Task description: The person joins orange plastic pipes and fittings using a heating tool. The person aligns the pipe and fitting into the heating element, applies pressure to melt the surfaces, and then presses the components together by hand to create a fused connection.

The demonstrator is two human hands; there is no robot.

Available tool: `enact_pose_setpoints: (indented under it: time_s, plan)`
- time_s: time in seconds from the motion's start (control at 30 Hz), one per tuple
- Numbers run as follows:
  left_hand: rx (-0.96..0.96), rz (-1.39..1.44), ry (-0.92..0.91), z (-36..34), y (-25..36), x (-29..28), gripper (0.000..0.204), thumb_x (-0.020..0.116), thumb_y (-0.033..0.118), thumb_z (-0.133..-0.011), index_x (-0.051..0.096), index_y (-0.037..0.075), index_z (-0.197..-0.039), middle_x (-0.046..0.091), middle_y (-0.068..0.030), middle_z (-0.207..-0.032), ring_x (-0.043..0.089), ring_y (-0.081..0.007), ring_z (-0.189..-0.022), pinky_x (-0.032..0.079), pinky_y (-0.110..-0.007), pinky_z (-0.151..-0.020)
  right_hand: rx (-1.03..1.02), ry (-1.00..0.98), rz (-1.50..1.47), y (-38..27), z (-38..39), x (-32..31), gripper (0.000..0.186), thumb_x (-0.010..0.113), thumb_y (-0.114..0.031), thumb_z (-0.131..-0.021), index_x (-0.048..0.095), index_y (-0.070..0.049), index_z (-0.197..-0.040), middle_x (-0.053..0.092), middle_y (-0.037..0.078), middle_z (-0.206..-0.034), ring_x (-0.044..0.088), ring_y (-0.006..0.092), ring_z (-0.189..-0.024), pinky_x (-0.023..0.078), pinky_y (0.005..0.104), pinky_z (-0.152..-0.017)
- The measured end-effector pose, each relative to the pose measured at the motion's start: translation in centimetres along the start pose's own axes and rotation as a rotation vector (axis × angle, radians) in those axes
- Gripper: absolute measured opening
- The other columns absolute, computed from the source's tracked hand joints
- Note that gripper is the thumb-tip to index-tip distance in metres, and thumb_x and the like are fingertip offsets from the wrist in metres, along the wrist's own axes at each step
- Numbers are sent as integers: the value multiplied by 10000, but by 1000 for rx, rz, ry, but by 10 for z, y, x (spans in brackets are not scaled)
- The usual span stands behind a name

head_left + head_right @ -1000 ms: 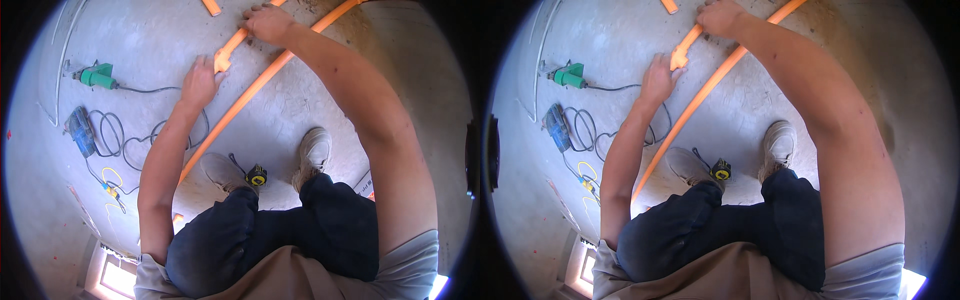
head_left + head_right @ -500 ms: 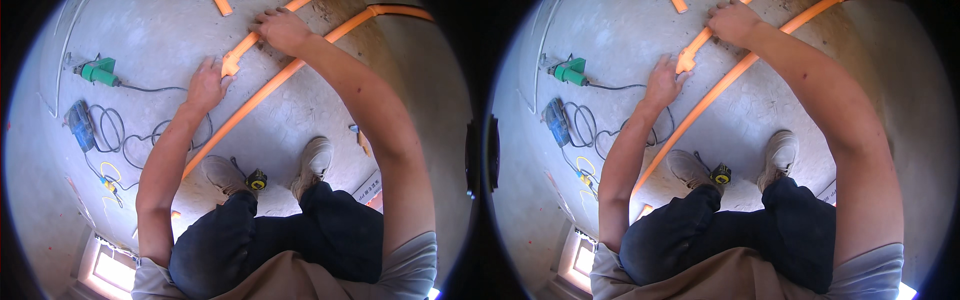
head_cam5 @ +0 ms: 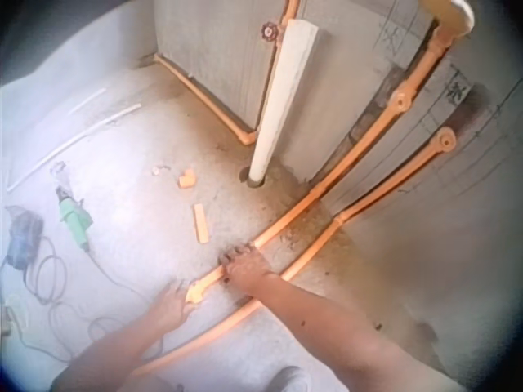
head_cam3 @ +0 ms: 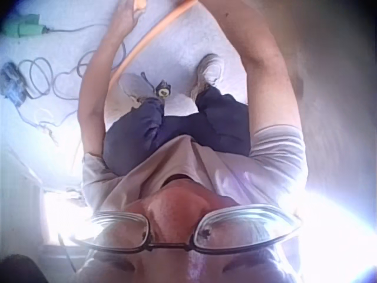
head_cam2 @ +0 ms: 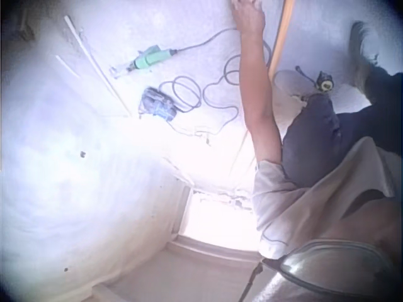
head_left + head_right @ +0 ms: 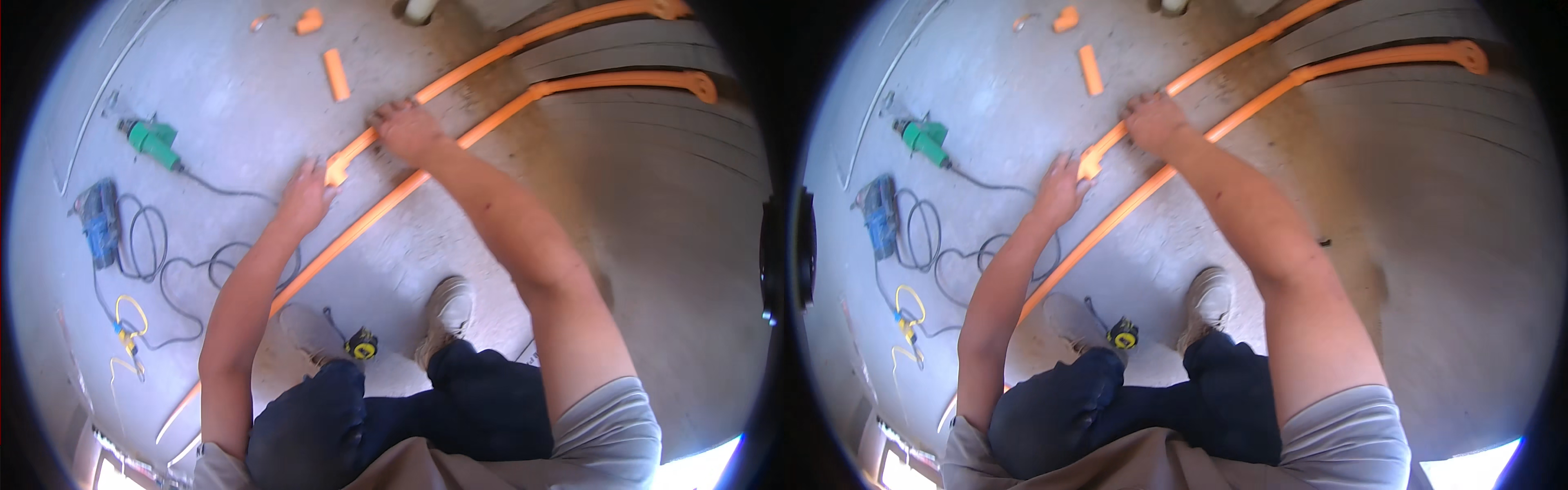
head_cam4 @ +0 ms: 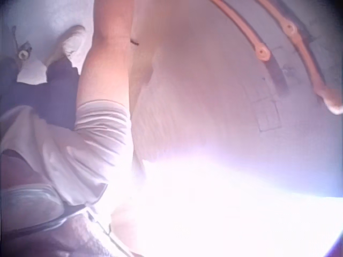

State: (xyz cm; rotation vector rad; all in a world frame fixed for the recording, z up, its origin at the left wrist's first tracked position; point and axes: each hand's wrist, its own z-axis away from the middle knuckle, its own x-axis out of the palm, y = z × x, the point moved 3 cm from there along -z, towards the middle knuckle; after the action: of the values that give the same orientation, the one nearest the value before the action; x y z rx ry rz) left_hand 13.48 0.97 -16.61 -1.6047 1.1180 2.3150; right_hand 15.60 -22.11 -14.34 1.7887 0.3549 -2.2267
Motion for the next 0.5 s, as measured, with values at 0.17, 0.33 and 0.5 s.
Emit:
enact_pose_setpoints:
  time_s: [0.17, 0.33, 0.5]
  plan:
    - [16, 15, 0, -2, 9, -6, 572, 732, 219, -888, 507, -95, -1311, 511, -308, -1330, 524, -450, -1225, 455, -465, -1039, -91, -54, 76, -1, 50, -40, 270, 538, -180, -916, 696, -98, -1119, 643, 97, -1204, 586, 277, -1200, 402, 496, -1094]
    - [-10, 101, -6, -3, 7, -1, 618, 763, 216, -859, 485, -81, -1324, 506, -297, -1310, 527, -451, -1209, 455, -470, -1035, -164, -100, -51, -22, 155, -64, 226, 503, -153, -902, 687, -92, -1017, 651, 96, -1097, 613, 282, -1129, 431, 484, -1051]
    - [-59, 40, -69, 4, 11, -23, 687, 782, 214, -841, 443, -48, -1379, 494, -277, -1341, 510, -446, -1234, 441, -470, -1056, -70, -393, -307, -52, 216, -64, 254, 621, -225, -890, 661, -89, -1101, 644, 106, -1131, 612, 295, -1132, 449, 455, -1022]
